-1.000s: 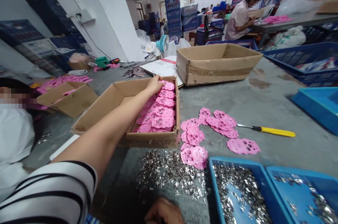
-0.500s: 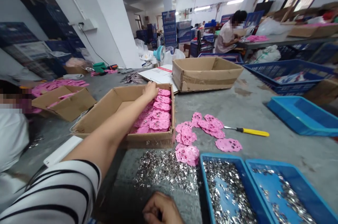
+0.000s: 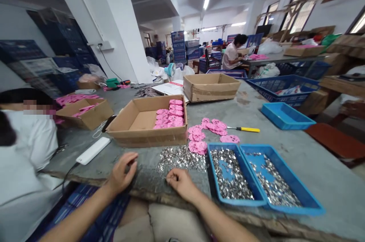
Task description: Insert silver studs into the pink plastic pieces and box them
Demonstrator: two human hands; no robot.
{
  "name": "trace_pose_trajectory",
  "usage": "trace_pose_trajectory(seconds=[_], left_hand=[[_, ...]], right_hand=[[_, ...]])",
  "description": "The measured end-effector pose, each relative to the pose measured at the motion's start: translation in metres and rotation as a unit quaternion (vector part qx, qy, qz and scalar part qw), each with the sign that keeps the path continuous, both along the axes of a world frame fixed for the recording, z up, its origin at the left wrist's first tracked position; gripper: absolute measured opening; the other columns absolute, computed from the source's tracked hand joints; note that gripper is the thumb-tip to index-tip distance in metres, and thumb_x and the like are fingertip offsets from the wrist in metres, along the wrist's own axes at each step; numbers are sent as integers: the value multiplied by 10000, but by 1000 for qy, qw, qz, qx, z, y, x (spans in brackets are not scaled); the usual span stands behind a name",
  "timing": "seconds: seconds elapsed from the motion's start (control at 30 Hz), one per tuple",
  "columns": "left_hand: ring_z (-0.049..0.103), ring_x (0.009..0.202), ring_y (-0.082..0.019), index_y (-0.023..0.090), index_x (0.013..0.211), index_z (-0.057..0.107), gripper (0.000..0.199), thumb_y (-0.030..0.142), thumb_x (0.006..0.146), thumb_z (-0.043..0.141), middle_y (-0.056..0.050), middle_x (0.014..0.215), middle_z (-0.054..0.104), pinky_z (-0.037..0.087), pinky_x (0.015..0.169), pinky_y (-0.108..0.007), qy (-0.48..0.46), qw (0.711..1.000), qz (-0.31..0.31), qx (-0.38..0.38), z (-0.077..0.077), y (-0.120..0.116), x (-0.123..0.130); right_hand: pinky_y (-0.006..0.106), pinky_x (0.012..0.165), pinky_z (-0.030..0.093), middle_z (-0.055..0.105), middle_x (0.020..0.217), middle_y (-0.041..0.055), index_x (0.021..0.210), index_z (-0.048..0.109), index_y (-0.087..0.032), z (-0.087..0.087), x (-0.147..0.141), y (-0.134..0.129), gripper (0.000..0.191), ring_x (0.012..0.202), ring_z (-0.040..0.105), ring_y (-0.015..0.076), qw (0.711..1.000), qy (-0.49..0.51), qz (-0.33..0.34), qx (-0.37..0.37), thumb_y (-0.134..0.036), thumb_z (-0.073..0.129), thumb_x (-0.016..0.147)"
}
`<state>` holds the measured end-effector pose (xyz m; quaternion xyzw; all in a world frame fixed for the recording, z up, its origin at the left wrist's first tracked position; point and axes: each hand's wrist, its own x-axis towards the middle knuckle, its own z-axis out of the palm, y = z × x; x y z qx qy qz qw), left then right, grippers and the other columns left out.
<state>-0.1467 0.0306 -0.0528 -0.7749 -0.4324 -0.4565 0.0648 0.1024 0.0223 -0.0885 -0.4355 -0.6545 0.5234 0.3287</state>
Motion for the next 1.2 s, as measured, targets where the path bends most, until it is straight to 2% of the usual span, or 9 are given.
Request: trace_pose_trajectory(seconds=[0.07, 0.1, 0.17, 0.23, 0.4, 0.77, 0.9, 1.03, 1.2], left_hand=[[653, 747, -142, 197, 1058, 582, 234, 223, 840, 499, -77, 952, 675, 553, 695, -283, -67, 994, 41, -81, -28, -17, -5], [647, 703, -141, 188, 1015, 580, 219, 253, 821, 501, -65, 879, 671, 553, 662, -281, -123, 983, 85, -111, -37, -19, -4], [634, 639, -134, 169, 1034, 555, 256, 264, 808, 482, -61, 838, 662, 542, 593, -266, -153, 972, 118, -131, -47, -17, 2], [615, 606, -125, 167, 1034, 547, 264, 245, 796, 465, -63, 841, 653, 534, 590, -269, -171, 965, 145, -134, -51, -11, 9], [577, 591, -126, 183, 1005, 559, 289, 194, 718, 522, -47, 837, 627, 528, 664, -298, -182, 956, 182, -140, -48, -9, 15], [560, 633, -143, 163, 1047, 537, 327, 177, 721, 531, -56, 890, 589, 493, 817, -350, -167, 944, 215, -188, -39, -10, 17], [566, 654, -155, 152, 1080, 530, 350, 138, 732, 501, -77, 925, 593, 493, 829, -376, -160, 940, 222, -205, -31, -11, 23], [617, 822, -184, 144, 1077, 562, 369, 91, 713, 526, -101, 975, 622, 491, 870, -349, -146, 935, 239, -219, -27, -14, 31], [627, 822, -157, 169, 1143, 567, 413, 107, 735, 565, -77, 1036, 646, 498, 869, -300, -131, 925, 260, -242, -32, -6, 25]], right_hand=[[218, 569, 345, 512, 566, -33, 626, 581, -165, 4, -4, 0, 85, 560, 426, 97, 1000, -16, -4, 11, -132, 554, 700], [220, 576, 349, 518, 565, -34, 620, 582, -165, 6, -5, -1, 88, 562, 430, 98, 1000, -21, -4, 16, -118, 556, 689], [224, 594, 358, 528, 562, -37, 612, 586, -168, 8, -7, -2, 95, 570, 439, 101, 999, -25, -6, 23, -104, 564, 679], [226, 604, 364, 530, 556, -41, 608, 587, -172, 10, -9, -2, 100, 573, 444, 104, 999, -30, -11, 29, -103, 569, 677], [227, 596, 351, 516, 541, -50, 598, 576, -173, 10, -13, -2, 99, 553, 429, 99, 998, -32, -34, 35, -110, 581, 674], [215, 577, 373, 550, 549, -43, 622, 579, -171, 4, -15, 4, 62, 532, 451, 85, 998, -9, -49, 24, -148, 598, 677], [225, 557, 375, 557, 539, -33, 600, 566, -182, 11, -14, 1, 86, 521, 455, 94, 998, -12, -57, 34, -213, 625, 654], [259, 577, 387, 560, 556, -18, 607, 566, -195, 17, -8, -7, 158, 541, 457, 115, 998, -13, -37, 58, -334, 636, 637], [274, 538, 385, 593, 578, 10, 641, 599, -200, 11, -3, 8, 314, 540, 476, 133, 998, -3, 0, 59, -501, 673, 586]])
